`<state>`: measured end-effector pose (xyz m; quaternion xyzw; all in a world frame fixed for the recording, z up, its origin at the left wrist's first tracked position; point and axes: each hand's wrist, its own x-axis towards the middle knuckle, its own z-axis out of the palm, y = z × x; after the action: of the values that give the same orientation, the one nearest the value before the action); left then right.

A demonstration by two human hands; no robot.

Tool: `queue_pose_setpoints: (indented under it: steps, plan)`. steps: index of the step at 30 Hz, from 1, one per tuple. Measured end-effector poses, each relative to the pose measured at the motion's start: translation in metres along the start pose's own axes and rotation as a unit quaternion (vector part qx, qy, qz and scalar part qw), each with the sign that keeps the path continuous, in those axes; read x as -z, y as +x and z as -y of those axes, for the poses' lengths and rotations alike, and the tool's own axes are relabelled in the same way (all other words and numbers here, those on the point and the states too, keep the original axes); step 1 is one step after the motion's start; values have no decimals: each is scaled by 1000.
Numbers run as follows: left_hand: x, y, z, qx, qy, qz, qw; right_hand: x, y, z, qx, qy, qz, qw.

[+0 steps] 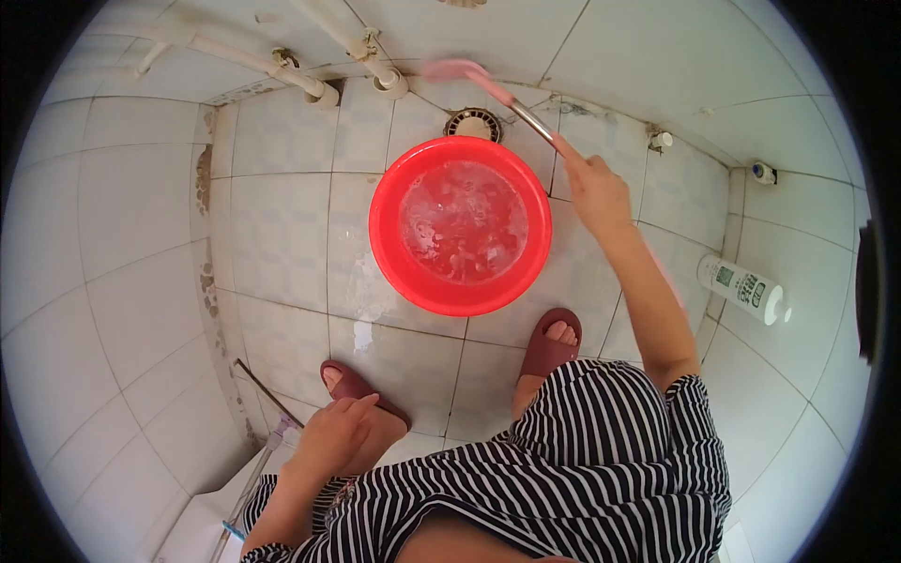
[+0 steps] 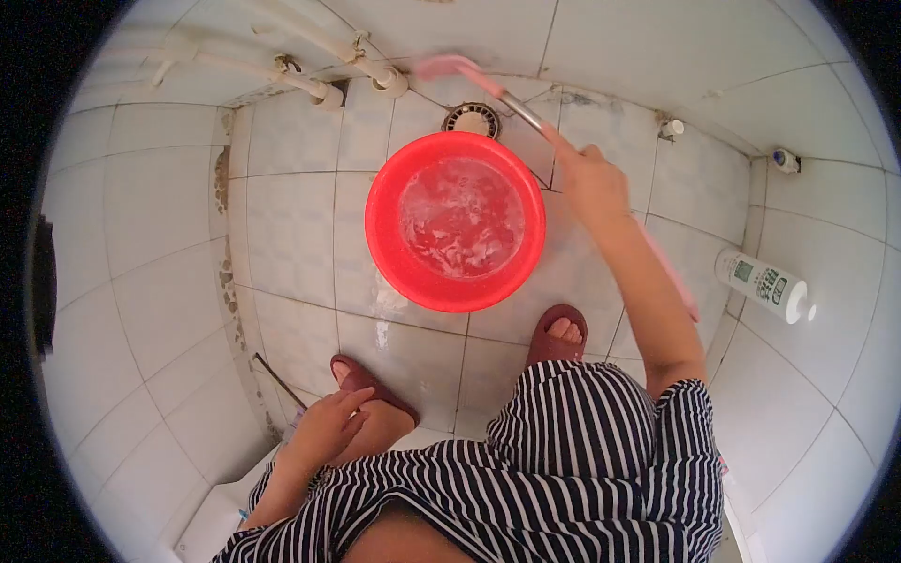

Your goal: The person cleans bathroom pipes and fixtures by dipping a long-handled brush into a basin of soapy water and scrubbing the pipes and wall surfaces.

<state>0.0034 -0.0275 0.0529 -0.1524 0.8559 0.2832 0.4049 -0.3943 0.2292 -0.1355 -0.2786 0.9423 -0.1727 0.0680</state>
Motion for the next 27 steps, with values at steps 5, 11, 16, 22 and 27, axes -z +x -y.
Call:
queue_pose_setpoints:
  steps: [5,11,16,22,27]
  plan:
    - [7,-10,3,21,-14,-25,999,-2,-69,-74,-88,0,5,996]
    - [-10,-12,0,46,-30,-11,998,-19,-11,-26,-53,-22,36,998]
    - [-1,-6,-15,18,-16,-13,1000,-17,51,30,-5,-50,101,994]
    - [9,4,-12,-2,-2,-34,999,11,-26,-66,-125,-109,124,978]
    - [5,15,-9,-10,-31,-39,999,23,-41,-71,-140,-95,78,983]
